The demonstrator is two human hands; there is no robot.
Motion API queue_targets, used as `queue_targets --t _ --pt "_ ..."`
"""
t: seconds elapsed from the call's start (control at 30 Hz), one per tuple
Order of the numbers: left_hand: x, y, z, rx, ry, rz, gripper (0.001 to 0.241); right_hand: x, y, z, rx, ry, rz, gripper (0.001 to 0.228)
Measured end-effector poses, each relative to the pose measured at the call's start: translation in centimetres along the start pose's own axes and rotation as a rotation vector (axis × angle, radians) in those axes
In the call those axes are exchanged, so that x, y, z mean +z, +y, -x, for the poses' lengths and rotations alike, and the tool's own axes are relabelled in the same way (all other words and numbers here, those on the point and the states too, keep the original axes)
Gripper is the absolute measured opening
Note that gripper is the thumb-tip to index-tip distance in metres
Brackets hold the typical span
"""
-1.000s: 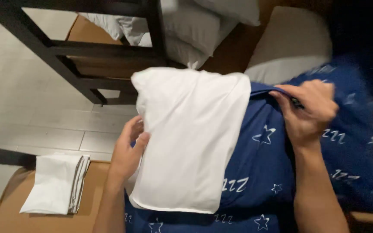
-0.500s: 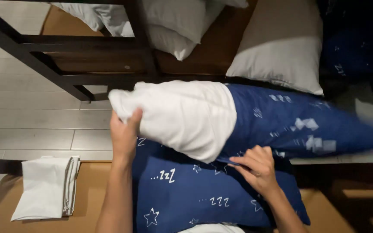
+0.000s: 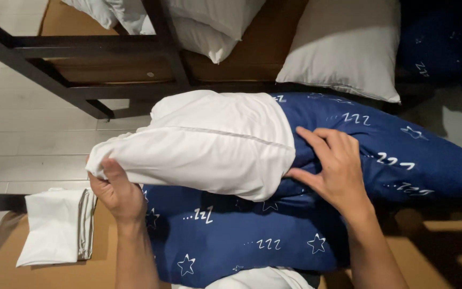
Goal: The person inserts a white pillow into a blue pillowcase with star patterns. They align the corners, pull the fabric over the pillow, and smooth it out before placing the finished pillow on a nearby bed.
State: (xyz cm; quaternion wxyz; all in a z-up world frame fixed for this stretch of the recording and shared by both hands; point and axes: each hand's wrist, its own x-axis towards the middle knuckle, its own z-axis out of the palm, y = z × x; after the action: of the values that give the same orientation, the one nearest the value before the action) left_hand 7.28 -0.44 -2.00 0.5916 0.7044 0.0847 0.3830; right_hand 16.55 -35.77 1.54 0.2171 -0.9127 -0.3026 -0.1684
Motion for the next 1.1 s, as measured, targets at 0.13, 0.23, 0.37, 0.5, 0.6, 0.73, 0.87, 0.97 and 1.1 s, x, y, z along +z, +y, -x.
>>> queue_targets --t 0.13,0.23,0.37,0.5,0.6,0.73,0.87,0.97,1.1 --pt "-1.3 -1.4 0.0 0.159 0.198 -0.129 0.037 1.9 2.3 0.9 -0.036 -0.004 -0.059 0.053" --pt "-4.3 -2.7 0.2 0.103 0.201 -0.291 0.045 1.0 1.6 1.3 0.000 0.005 -0.119 0.046" --pt "-6.2 -1.1 -1.4 0.069 0.396 -0.414 0.047 0.6 1.7 2.6 0.034 0.024 -0.187 0.052" --pt "-6.6 -0.2 -2.9 -0.042 0.350 -0.103 0.022 0.2 0.5 4.5 0.051 0.002 -0.186 0.051" --pt "-7.3 -0.2 -3.1 -0.253 0.197 -0.185 0.042 -0.9 -0.4 5.2 0.083 -0.120 -0.173 0.047" --pt "-6.6 -0.5 -3.8 -0.479 -0.258 -0.494 0.055 -3.8 -1.4 4.1 0.075 -0.371 -0.179 0.059" --pt "-5.1 -3.1 -4.9 -0.647 -0.537 -0.701 0.045 -5.6 -1.5 1.9 0.062 -0.400 -0.341 0.053" --pt "-3.8 -3.0 -4.5 -0.646 -0.801 -0.568 0.047 -5.0 -1.3 -1.5 0.082 -0.175 -0.358 0.037" --pt "-4.1 -1.6 -4.5 -0.724 -0.471 -0.334 0.034 0.1 2.0 -2.1 0.061 -0.175 -0.045 0.071"
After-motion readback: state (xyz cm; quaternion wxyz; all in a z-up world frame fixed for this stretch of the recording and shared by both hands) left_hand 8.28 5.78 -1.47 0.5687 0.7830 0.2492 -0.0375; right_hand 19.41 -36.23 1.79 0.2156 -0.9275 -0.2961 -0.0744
